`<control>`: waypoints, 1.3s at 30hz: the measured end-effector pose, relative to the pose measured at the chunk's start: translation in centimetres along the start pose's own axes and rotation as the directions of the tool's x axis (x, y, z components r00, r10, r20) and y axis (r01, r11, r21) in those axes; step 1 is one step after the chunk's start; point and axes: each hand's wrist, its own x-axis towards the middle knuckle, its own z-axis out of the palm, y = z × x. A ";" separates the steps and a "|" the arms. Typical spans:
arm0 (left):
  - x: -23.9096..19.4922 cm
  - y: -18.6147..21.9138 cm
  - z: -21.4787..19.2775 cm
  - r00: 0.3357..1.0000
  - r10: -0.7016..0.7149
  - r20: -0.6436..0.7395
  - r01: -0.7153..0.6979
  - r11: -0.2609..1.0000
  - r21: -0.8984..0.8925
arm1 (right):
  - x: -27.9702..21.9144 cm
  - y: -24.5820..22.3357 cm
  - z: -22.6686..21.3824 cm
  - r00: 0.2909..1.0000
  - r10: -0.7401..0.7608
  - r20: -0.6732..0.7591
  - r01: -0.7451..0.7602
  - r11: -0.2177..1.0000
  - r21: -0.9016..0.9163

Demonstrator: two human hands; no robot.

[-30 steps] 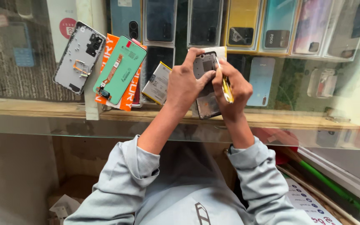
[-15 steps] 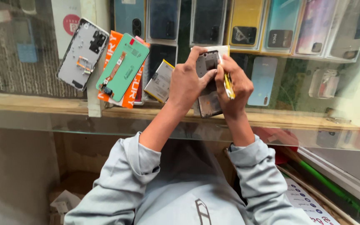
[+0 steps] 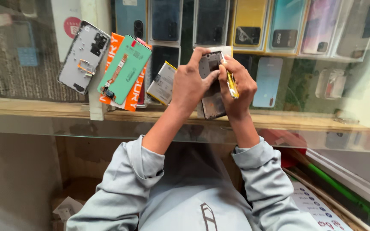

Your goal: The person uses a yellow-handled screwdriver to pry and separate the edges of a smartphone chassis. They work along the perimeter of the device, carefully lifting the frame from the internal assembly while holding the phone steady with the other hand.

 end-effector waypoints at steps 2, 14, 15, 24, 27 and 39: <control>0.0 0.1 0.2 1.000 -0.005 0.004 0.005 1.000 -0.002 | -0.1 0.2 -0.2 1.000 0.005 -0.010 -0.004 1.000 0.020; 0.2 0.0 0.1 0.999 -0.047 0.008 0.047 0.999 0.007 | 0.1 0.3 -0.1 1.000 -0.017 -0.009 0.017 1.000 -0.004; 0.0 0.0 0.1 0.998 -0.058 0.011 0.058 0.998 0.015 | -0.1 0.2 -0.2 0.999 -0.039 -0.005 0.039 0.999 -0.033; 0.1 0.1 0.0 1.000 -0.013 0.006 0.013 1.000 0.017 | 0.1 0.1 -0.3 0.999 -0.050 0.000 0.050 0.998 -0.024; 0.2 0.4 -0.1 1.000 -0.018 0.017 0.018 1.000 -0.019 | 0.3 0.0 -0.5 1.000 -0.009 -0.012 0.010 0.999 0.032; 0.3 0.4 -0.2 1.000 -0.023 0.018 0.023 1.000 0.003 | -0.1 0.1 -0.4 0.998 0.063 -0.028 -0.062 0.998 0.019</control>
